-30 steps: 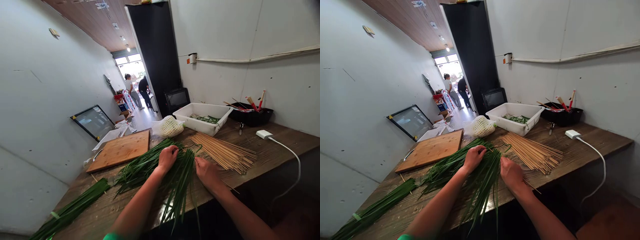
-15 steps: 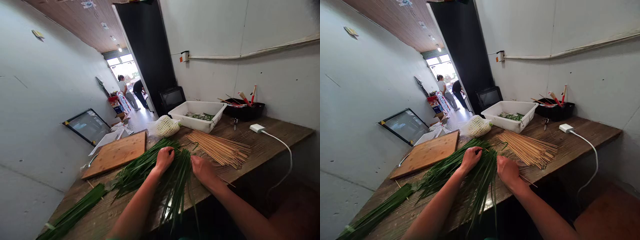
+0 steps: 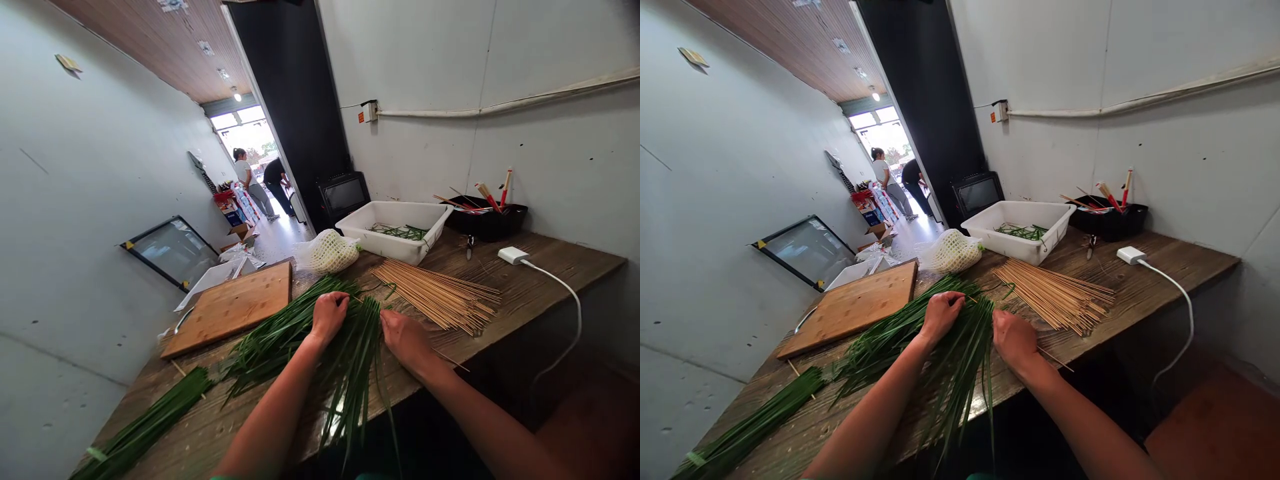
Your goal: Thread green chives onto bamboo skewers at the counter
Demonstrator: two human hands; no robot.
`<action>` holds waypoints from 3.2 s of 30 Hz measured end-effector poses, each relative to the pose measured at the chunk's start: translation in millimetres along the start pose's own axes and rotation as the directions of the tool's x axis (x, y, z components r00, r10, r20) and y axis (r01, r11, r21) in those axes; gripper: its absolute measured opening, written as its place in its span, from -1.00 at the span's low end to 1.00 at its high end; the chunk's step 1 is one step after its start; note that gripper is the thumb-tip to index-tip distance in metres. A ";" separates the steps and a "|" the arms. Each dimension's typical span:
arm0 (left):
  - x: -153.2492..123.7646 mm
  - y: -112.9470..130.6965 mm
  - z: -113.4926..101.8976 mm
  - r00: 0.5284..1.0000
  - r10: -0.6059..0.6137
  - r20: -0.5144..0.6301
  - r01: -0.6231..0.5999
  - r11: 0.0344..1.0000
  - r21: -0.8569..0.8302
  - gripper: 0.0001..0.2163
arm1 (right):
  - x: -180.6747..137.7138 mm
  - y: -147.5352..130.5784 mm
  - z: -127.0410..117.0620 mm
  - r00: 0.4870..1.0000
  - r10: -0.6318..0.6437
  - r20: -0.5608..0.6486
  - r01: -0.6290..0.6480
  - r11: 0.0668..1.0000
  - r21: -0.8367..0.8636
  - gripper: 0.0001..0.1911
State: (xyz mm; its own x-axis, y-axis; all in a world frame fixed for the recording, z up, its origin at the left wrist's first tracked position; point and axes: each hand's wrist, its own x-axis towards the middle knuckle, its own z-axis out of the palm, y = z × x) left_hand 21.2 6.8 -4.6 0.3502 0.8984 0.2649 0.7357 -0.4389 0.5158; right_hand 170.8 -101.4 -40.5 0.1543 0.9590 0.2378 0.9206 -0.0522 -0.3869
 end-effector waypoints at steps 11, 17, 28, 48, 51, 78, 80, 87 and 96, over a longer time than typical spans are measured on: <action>-4.1 5.9 -1.3 1.000 -0.013 0.007 0.013 1.000 0.003 -0.80 | -0.7 -2.3 -2.4 1.000 0.019 0.006 -0.019 1.000 -0.005 -0.68; -5.2 6.3 -0.9 1.000 0.017 -0.003 -0.017 0.999 0.033 -0.80 | -0.5 -2.4 -3.7 1.000 0.010 0.019 -0.010 1.000 -0.002 -0.69; -16.4 19.3 6.5 0.987 0.127 0.096 -0.131 0.991 0.036 -0.78 | -1.0 -2.8 -4.8 1.000 0.010 -0.007 -0.009 1.000 0.024 -0.68; -3.1 -0.4 -21.4 0.973 0.096 0.211 -0.176 0.900 0.400 -0.86 | -1.7 5.2 1.3 0.995 0.001 -0.101 0.003 0.999 0.033 -0.66; -2.2 -3.3 -22.9 0.965 0.128 0.227 -0.208 0.904 0.373 -0.86 | -1.8 5.6 1.5 0.995 0.005 -0.098 -0.003 1.000 0.017 -0.68; 0.7 -7.0 -18.5 0.989 0.089 0.121 -0.107 0.983 0.149 -0.85 | -2.0 7.6 1.3 0.995 -0.008 -0.101 0.009 1.000 0.005 -0.70; 1.4 -7.2 -18.9 0.989 0.070 0.129 -0.085 0.990 0.116 -0.86 | -2.0 7.9 1.6 0.995 -0.011 -0.100 0.012 1.000 0.003 -0.70; 2.5 -3.8 -19.6 0.998 0.004 0.067 -0.005 1.000 0.008 -0.78 | -3.4 7.8 1.1 0.992 -0.021 -0.122 0.022 1.000 0.004 -0.69; 1.0 1.7 -14.0 0.994 -0.005 0.109 0.028 0.976 -0.215 -0.77 | -2.4 7.1 1.1 0.993 -0.026 -0.118 0.026 1.000 0.003 -0.70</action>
State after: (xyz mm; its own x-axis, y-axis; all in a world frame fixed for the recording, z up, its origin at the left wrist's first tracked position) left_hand 14.6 6.7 8.0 0.4075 0.8968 0.1724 0.6034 -0.4061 0.6863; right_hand 176.5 -103.8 -44.7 0.1721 0.9202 0.3515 0.9232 -0.0262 -0.3835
